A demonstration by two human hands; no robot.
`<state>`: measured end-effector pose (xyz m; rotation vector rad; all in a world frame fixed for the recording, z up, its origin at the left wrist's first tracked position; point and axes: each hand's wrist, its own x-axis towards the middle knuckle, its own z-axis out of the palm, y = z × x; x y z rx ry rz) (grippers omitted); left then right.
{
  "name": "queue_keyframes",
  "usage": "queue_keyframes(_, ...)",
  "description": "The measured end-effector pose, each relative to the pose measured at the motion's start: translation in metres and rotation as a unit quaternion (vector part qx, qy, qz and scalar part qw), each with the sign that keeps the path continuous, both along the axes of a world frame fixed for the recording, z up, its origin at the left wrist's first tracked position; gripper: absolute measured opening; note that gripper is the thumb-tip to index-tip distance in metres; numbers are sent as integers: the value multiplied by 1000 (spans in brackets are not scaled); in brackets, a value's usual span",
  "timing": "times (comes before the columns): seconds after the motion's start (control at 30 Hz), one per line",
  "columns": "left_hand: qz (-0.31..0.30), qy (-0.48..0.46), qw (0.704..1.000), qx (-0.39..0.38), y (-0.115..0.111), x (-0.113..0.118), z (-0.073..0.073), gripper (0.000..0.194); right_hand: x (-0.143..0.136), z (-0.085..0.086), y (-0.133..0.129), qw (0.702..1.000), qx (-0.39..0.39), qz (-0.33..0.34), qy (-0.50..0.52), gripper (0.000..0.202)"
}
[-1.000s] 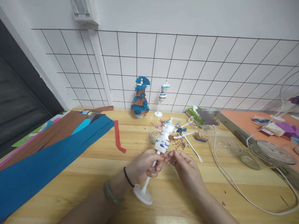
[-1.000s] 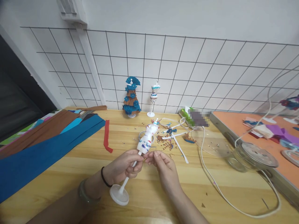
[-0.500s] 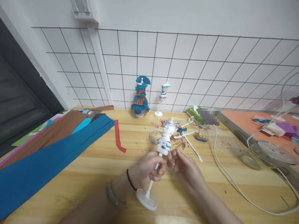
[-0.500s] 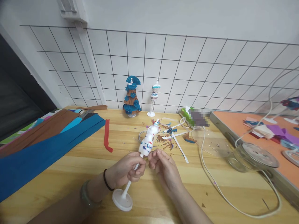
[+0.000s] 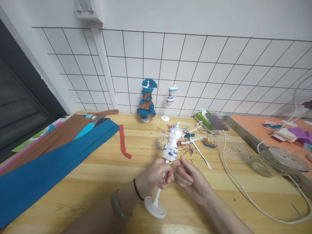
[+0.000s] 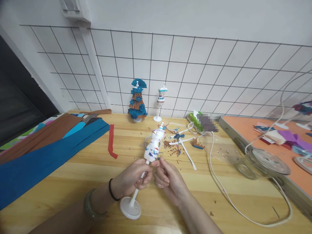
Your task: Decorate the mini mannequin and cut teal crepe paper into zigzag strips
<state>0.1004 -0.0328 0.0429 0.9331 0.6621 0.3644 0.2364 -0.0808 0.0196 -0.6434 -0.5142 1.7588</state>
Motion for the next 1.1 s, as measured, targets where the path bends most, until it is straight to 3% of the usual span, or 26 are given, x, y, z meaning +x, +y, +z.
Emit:
queue_keyframes(0.23, 22, -41, 998, -40, 1, -2, 2, 10, 6, 0, -2, 998, 8, 48, 38, 45)
queue_keyframes(0.37, -15, -37, 999, -7, -2, 1, 0, 4, 6, -2, -2, 997, 12, 73, 34, 35)
queue_keyframes(0.43, -11, -16, 999, 26, -2, 2, -2, 7, 7, -5, -3, 996, 17, 81, 32, 42)
queue_keyframes(0.57, 133, 60, 974, 171, 15, -4, -5, 16, 6, -10, -5, 993, 30, 113, 8, 62)
queue_keyframes(0.7, 266, 74, 926, 258, 51, -24, -13, 22, 1, -11, -7, 991, 39, 119, -57, 60)
queue_keyframes(0.83, 329, 79, 886, 316, 80, -45, -20, 24, -5, -13, -8, 982, 51, 89, -162, 53)
queue_keyframes(0.97, 316, 82, 881, 342, 88, -53, -26, 25, -8, -16, -5, 944, 81, 15, -319, 49)
queue_keyframes(1.1, 282, 83, 883, 366, 88, -49, -32, 29, -8, -17, -2, 860, 130, -92, -484, 38)
